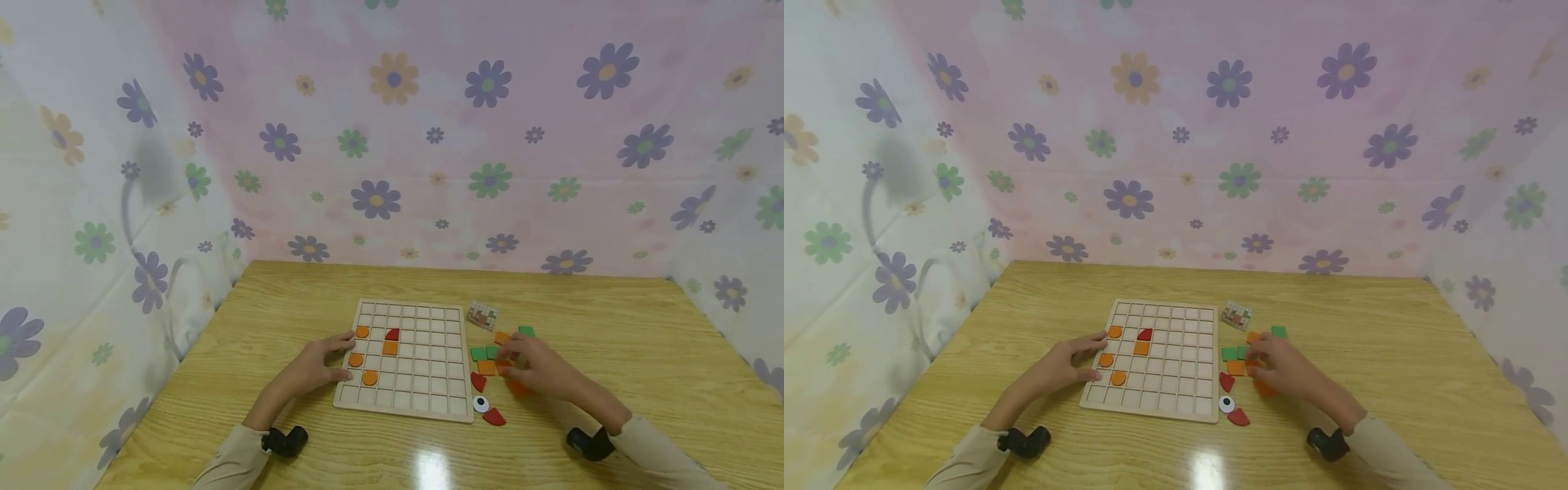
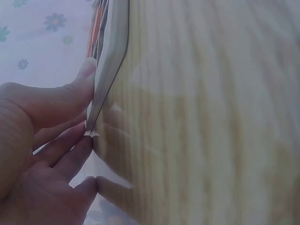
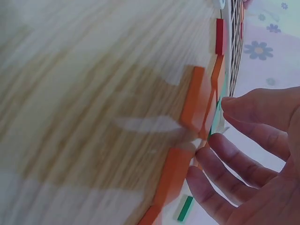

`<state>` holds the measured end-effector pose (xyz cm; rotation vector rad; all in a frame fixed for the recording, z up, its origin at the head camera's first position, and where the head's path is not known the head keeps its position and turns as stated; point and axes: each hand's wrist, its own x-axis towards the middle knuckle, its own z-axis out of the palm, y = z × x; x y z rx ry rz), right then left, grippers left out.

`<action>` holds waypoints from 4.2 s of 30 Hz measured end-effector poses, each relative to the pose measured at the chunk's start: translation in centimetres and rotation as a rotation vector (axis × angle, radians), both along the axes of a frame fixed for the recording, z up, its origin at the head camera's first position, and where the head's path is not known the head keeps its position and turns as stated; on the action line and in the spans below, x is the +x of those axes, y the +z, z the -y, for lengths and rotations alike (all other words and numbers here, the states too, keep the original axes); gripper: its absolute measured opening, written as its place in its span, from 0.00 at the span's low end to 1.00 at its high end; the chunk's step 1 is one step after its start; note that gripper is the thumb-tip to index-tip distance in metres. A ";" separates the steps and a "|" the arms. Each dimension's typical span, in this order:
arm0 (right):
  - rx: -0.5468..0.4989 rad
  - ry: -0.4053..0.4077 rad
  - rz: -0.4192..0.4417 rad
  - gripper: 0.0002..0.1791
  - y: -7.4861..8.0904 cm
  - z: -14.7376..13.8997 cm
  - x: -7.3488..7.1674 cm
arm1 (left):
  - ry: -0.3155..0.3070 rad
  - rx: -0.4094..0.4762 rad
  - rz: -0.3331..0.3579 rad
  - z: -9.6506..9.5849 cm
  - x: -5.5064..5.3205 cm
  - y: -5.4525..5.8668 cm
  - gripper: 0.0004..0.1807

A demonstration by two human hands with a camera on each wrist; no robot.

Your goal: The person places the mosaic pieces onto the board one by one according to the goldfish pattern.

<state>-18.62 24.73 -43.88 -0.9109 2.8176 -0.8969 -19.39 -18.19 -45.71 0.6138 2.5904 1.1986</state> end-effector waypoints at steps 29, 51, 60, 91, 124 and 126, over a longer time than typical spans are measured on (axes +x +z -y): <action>-0.050 0.055 0.010 0.08 0.6 -0.4 1.3 | 0.014 0.000 0.004 0.0 -0.1 -0.1 0.34; -0.011 0.094 0.057 0.06 -0.3 4.8 4.3 | -0.015 0.005 -0.007 0.2 0.0 0.0 0.35; 0.001 0.104 0.053 0.08 -0.2 4.9 3.8 | -0.005 0.004 -0.003 0.1 -0.1 0.1 0.34; -0.063 0.041 0.059 0.07 -0.4 5.1 3.2 | -0.004 0.005 -0.010 0.1 -0.3 -0.2 0.35; -0.119 0.083 -0.058 0.10 0.0 6.2 3.0 | 0.004 0.020 0.007 0.2 -0.3 -0.4 0.35; -0.121 0.087 -0.062 0.11 -0.1 6.5 2.9 | 0.005 0.018 0.007 0.2 -0.3 -0.3 0.35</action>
